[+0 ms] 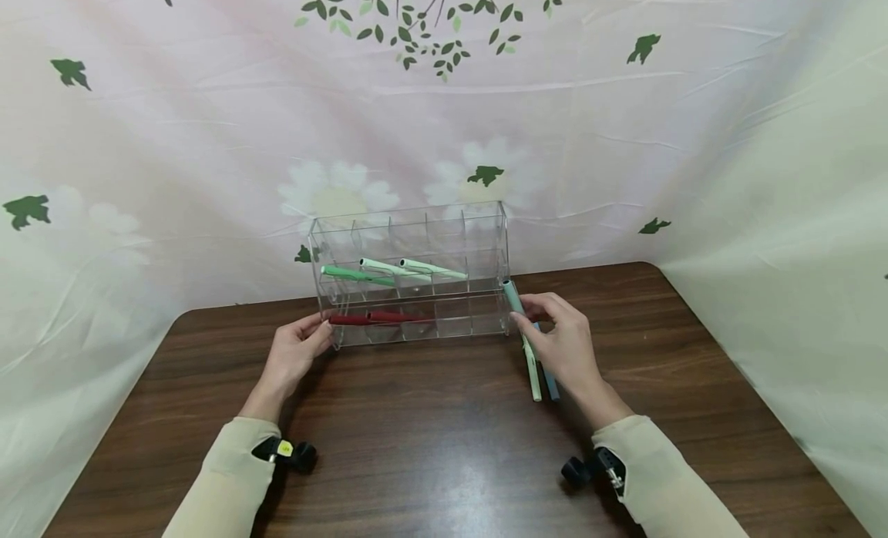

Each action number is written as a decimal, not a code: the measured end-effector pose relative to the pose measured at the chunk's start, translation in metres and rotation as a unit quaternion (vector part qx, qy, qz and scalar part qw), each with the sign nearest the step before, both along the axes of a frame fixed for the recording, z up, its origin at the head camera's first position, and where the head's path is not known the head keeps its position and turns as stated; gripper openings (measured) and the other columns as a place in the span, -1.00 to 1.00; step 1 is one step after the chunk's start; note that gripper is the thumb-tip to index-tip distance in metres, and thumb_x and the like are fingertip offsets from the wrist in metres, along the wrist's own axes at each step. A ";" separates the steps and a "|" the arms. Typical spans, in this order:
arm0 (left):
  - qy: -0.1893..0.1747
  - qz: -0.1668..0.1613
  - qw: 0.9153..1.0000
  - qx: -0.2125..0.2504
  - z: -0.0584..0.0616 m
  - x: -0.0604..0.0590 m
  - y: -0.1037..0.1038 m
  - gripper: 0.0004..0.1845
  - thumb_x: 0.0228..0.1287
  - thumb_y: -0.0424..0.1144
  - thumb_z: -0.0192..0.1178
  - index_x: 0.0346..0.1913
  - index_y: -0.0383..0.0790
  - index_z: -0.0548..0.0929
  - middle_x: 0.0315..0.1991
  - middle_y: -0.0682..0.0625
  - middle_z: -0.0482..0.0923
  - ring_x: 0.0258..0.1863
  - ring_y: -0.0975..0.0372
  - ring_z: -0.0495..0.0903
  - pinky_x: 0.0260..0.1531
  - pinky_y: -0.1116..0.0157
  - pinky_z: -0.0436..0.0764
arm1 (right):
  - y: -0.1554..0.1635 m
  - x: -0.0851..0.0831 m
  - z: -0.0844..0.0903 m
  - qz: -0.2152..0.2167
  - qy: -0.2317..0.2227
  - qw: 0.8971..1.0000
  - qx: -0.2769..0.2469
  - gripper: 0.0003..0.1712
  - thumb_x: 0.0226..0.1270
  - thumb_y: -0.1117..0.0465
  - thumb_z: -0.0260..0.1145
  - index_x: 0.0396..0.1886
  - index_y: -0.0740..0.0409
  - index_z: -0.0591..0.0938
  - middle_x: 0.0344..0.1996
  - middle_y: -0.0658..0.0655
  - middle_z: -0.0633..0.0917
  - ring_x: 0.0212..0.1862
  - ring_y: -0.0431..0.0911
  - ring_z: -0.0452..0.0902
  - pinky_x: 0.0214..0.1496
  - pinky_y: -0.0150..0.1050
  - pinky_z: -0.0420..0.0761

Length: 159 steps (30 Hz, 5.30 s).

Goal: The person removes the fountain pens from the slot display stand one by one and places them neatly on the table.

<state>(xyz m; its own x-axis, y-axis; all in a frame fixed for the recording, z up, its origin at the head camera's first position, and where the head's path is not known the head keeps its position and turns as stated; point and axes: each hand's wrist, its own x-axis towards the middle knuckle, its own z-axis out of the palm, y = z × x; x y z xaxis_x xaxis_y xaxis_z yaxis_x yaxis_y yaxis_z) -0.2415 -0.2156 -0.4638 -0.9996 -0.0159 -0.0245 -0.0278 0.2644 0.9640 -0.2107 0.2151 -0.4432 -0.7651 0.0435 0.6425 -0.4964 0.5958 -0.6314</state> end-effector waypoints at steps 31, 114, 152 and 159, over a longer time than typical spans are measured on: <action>-0.011 0.002 1.000 0.000 -0.002 -0.002 0.000 -0.47 0.70 -0.28 0.13 0.55 -0.47 0.42 0.43 -0.42 0.54 0.40 -0.11 0.61 0.18 0.39 0.72 | 0.033 0.008 -0.022 -0.112 -0.205 0.967 0.099 -0.68 0.42 0.17 0.56 -0.05 0.37 0.81 -0.33 0.24 0.84 -0.30 -0.02 0.73 -0.32 -0.35 0.54; 0.003 0.029 0.999 -0.028 0.003 0.002 0.006 -0.52 0.67 -0.28 0.12 0.48 -0.47 0.52 0.34 -0.43 0.62 0.33 -0.14 0.67 0.06 0.50 0.71 | -0.020 -0.010 0.011 0.044 0.020 0.999 -0.010 -0.74 0.44 0.44 0.45 0.07 0.30 0.81 -0.03 0.23 0.88 -0.02 -0.31 0.75 0.08 -0.65 0.60; 0.000 0.034 0.999 -0.030 0.003 0.000 0.007 -0.52 0.68 -0.26 0.16 0.48 -0.45 0.54 0.36 -0.39 0.62 0.32 -0.12 0.69 0.17 0.27 0.78 | -0.065 -0.044 0.039 0.106 0.029 0.994 0.021 -0.62 0.40 0.39 0.52 0.19 0.23 0.79 0.11 0.21 0.85 0.19 0.12 0.78 0.18 -0.40 0.69; 0.002 0.035 0.999 -0.027 0.003 0.000 0.006 -0.52 0.68 -0.26 0.15 0.48 -0.45 0.53 0.35 -0.40 0.62 0.31 -0.13 0.69 0.14 0.32 0.78 | -0.075 -0.056 0.043 0.125 0.009 0.991 0.035 -0.61 0.46 0.33 0.50 0.24 0.22 0.77 0.15 0.23 0.83 0.25 0.17 0.75 0.29 0.14 0.72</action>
<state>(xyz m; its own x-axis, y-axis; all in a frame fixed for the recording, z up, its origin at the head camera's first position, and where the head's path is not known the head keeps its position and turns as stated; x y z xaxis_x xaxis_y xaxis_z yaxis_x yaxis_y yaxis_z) -0.2412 -0.2096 -0.4604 -0.9961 -0.0868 -0.0170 -0.0435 0.3131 0.9487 -0.2666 0.1399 -0.4001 -0.7340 -0.1921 0.6515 -0.6457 0.4950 -0.5815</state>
